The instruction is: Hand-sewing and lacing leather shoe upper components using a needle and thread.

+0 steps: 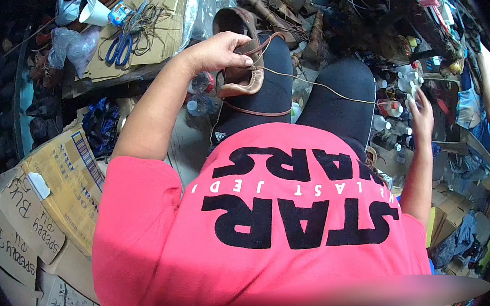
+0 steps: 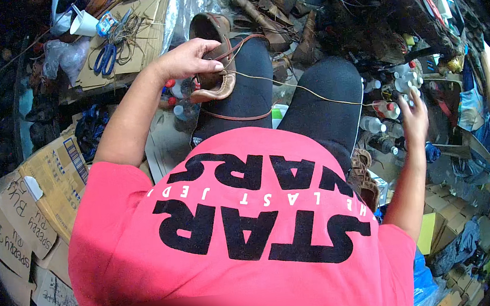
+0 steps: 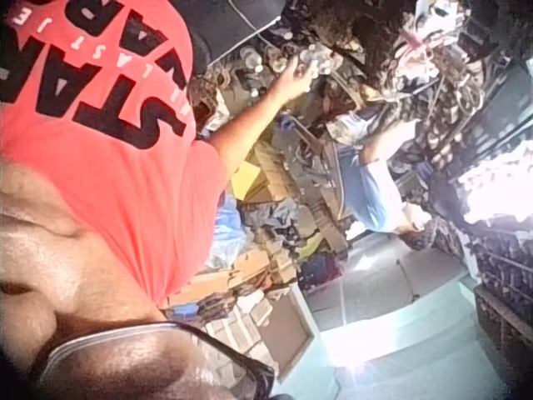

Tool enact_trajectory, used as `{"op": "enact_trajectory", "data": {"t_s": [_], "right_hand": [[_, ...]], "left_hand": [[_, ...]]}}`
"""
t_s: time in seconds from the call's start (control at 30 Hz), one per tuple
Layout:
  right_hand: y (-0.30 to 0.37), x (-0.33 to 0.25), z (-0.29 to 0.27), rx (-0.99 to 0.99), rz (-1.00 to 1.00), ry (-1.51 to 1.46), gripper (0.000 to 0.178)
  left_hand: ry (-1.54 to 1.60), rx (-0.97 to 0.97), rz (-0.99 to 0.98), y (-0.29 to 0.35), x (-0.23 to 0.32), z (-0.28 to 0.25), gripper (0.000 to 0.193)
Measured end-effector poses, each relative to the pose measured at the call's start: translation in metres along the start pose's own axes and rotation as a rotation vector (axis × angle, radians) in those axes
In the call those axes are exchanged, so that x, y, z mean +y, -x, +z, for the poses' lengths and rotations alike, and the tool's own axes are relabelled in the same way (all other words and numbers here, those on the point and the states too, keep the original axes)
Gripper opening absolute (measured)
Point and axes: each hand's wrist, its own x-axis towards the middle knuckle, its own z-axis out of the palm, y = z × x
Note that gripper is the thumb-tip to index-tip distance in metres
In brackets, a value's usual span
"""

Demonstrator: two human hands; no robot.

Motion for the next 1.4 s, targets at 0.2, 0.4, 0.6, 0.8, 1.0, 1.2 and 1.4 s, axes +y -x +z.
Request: {"op": "enact_trajectory", "data": {"t_s": [0.2,0.4,0.6,0.8,1.0,1.2,1.4], "right_hand": [[0.011,-0.284,0.084,-0.150,-0.860,-0.232,0.032],[-0.005,-0.320,0.122,0.063,-1.182,-0.059,0.024],[-0.032,-0.331,0.110,0.374,-1.126,-0.049,0.023],[-0.062,-0.321,0.117,0.247,-0.573,-0.817,0.014],[-0.033,-0.310,0.120,-0.627,-0.027,-1.823,0.025],[0.017,-0.271,0.114,-0.650,-0.262,-1.281,0.023],[0.027,-0.245,-0.001,-0.225,-0.638,0.021,0.014]], "left_hand": [[0.231,-0.054,-0.009,0.013,0.038,0.011,0.024],[0.352,-0.021,-0.032,0.019,0.043,0.003,0.024],[0.168,0.226,0.069,0.006,0.031,-0.005,0.015],[0.026,0.515,0.114,-0.030,0.021,0.007,0.030],[-0.381,0.760,0.114,-0.049,-0.023,0.010,0.031],[-0.129,0.714,0.080,-0.056,-0.052,0.001,0.031],[0.257,0.215,0.063,-0.022,-0.027,-0.017,0.027]]}}
